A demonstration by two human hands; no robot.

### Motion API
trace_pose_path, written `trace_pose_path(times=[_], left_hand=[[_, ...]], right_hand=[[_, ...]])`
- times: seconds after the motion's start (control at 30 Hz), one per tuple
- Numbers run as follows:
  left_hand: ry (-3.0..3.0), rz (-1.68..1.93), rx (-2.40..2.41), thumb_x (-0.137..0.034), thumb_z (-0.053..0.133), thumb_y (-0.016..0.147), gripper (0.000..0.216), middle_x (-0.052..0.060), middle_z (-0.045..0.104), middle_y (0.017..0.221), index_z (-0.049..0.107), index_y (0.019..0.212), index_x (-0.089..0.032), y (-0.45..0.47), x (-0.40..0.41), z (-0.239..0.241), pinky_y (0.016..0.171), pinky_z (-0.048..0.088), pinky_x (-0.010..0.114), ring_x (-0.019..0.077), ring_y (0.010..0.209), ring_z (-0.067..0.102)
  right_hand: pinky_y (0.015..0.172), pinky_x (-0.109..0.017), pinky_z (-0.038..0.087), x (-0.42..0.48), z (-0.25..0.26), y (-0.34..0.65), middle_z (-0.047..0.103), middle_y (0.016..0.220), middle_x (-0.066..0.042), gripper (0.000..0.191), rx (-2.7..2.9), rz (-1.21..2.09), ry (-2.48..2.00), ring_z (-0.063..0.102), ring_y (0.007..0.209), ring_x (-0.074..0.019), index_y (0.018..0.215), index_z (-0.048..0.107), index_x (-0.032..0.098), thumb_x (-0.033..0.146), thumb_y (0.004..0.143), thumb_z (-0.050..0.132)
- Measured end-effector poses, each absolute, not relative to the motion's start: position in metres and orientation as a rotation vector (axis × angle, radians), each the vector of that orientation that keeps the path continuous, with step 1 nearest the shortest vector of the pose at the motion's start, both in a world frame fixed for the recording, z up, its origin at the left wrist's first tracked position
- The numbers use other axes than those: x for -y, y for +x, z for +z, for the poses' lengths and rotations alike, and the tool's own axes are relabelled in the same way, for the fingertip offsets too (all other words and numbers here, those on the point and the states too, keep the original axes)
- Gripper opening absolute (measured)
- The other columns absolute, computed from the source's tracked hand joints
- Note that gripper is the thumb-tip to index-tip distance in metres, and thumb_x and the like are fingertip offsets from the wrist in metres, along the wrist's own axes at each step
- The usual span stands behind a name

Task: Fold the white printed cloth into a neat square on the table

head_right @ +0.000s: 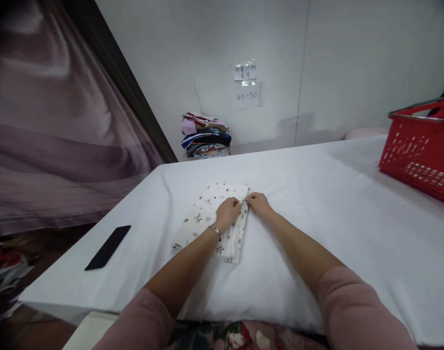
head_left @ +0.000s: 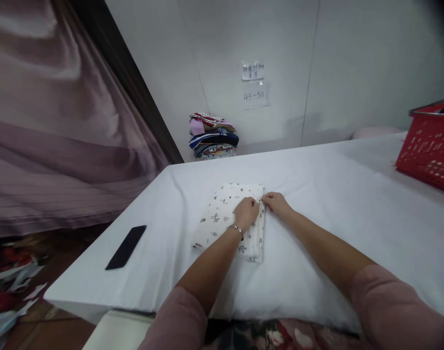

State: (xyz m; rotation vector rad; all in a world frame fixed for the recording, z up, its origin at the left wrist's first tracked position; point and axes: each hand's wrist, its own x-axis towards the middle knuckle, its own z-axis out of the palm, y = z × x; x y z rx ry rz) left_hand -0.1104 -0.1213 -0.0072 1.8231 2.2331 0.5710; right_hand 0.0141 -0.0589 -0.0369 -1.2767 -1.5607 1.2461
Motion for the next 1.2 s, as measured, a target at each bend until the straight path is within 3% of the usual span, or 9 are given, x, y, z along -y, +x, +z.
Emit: trace_pose_path(times=[0.23,0.43,0.7,1.07,1.2], left_hand=[[1.808,0.657,-2.252,-0.029,0.039,0.085,0.027,0.003,0.065,0.090,0.065,0.080,-0.022,-0.110,0.123,-0.011,0.067,0.039,0.025,0.0157,0.079,0.058],[1.824,0.691,-2.277,-0.030,0.038,0.086,0.027,0.002,0.065,0.089,0.064,0.081,-0.022,-0.111,0.124,-0.016,0.067,0.039,0.025,0.0153,0.081,0.058],[1.813,0.722,-2.271,-0.029,0.039,0.087,0.026,0.002,0.065,0.091,0.064,0.083,-0.022,-0.111,0.123,-0.014,0.069,0.040,0.025,0.0149,0.084,0.058],[1.909,0.661,-2.177,-0.039,0.045,0.085,0.026,0.003,0.061,0.094,0.064,0.088,-0.022,-0.104,0.130,-0.010,0.069,0.039,0.024,0.0145,0.084,0.056],[1.957,0.648,-2.166,-0.037,0.038,0.088,0.031,0.003,0.061,0.091,0.064,0.084,-0.022,-0.104,0.129,-0.008,0.067,0.038,0.025,0.0145,0.081,0.056]], right_hand=[[0.041,-0.021,0.029,0.072,-0.036,0.018,0.044,0.038,0.005,0.012,1.558,1.272,-1.245,0.037,0.037,-0.0085,0.060,0.055,0.017,0.027,0.066,0.054],[0.041,-0.022,0.028,0.072,-0.036,0.009,0.041,0.035,0.006,0.022,1.592,1.234,-1.283,0.036,0.036,-0.0086,0.052,0.050,0.018,0.034,0.066,0.056],[0.041,-0.022,0.030,0.070,-0.036,0.006,0.041,0.035,0.006,0.019,1.554,1.236,-1.309,0.037,0.036,-0.0087,0.052,0.048,0.019,0.030,0.065,0.055],[0.039,-0.021,0.029,0.061,-0.037,0.013,0.044,0.037,0.005,0.014,1.570,1.257,-1.286,0.039,0.036,-0.0093,0.059,0.056,0.017,0.028,0.065,0.050],[0.044,-0.021,0.034,0.038,-0.030,0.018,0.049,0.044,0.004,0.013,1.592,1.125,-1.300,0.044,0.042,-0.0095,0.061,0.057,0.017,0.027,0.065,0.049]])
